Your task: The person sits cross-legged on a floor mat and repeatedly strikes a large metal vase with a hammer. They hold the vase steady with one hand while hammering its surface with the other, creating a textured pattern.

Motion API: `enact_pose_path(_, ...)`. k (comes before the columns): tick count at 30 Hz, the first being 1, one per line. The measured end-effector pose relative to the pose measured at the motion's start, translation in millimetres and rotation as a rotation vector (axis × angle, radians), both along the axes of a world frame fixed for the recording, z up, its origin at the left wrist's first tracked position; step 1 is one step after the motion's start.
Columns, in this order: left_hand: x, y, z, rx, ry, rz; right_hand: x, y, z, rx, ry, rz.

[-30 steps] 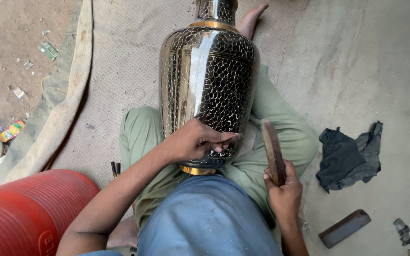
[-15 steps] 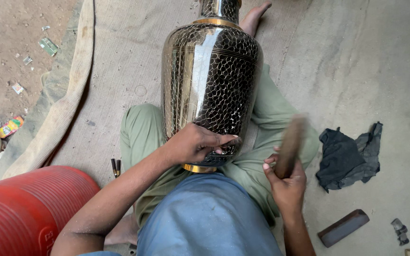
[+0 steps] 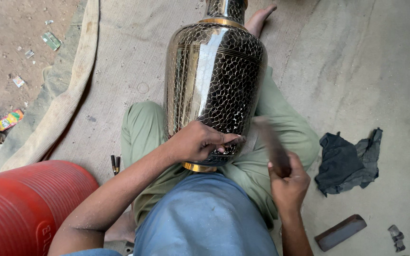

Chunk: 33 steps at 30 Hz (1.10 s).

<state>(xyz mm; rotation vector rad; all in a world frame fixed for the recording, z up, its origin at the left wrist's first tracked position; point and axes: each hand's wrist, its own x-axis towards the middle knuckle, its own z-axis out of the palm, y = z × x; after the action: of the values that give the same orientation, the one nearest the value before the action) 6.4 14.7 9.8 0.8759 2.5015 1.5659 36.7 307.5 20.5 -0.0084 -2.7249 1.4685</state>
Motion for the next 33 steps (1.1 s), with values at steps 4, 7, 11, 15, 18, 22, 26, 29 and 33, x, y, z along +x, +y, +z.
enact_pose_path(4,-1.0,1.3,1.6,-0.023,0.013,0.008,-10.3,-0.4,3.1,0.617,0.139,0.163)
enact_pose_path(7,-2.0,1.2,1.9,-0.018,0.009,0.001,-19.0,-4.7,2.8,-0.522,-0.034,0.004)
enact_pose_path(11,-2.1,0.8,2.8,-0.004,0.001,0.0,-24.4,-10.2,1.4,0.12,0.029,0.091)
enact_pose_path(15,-2.6,0.6,4.7,-0.022,-0.007,-0.007,-29.2,-22.2,-6.7,-0.648,0.015,-0.051)
enact_pose_path(18,-5.7,0.6,4.6,-0.026,-0.01,-0.023,-31.1,-24.8,-8.5,-0.265,-0.059,0.061)
enact_pose_path(22,-3.7,-0.1,3.2,-0.019,-0.012,-0.021,-27.9,-25.1,-6.7,-0.84,-0.005,0.034)
enact_pose_path(26,-5.4,-1.9,4.0,0.035,-0.015,-0.062,-21.5,-20.7,0.9,0.014,0.003,0.074)
enact_pose_path(29,-5.5,-1.2,6.9,-0.004,-0.021,-0.033,-11.9,-17.9,7.9,-0.234,-0.062,-0.008)
enact_pose_path(33,-6.9,-1.0,9.4,-0.034,-0.038,-0.035,-0.3,-16.0,17.2,0.03,-0.012,-0.022)
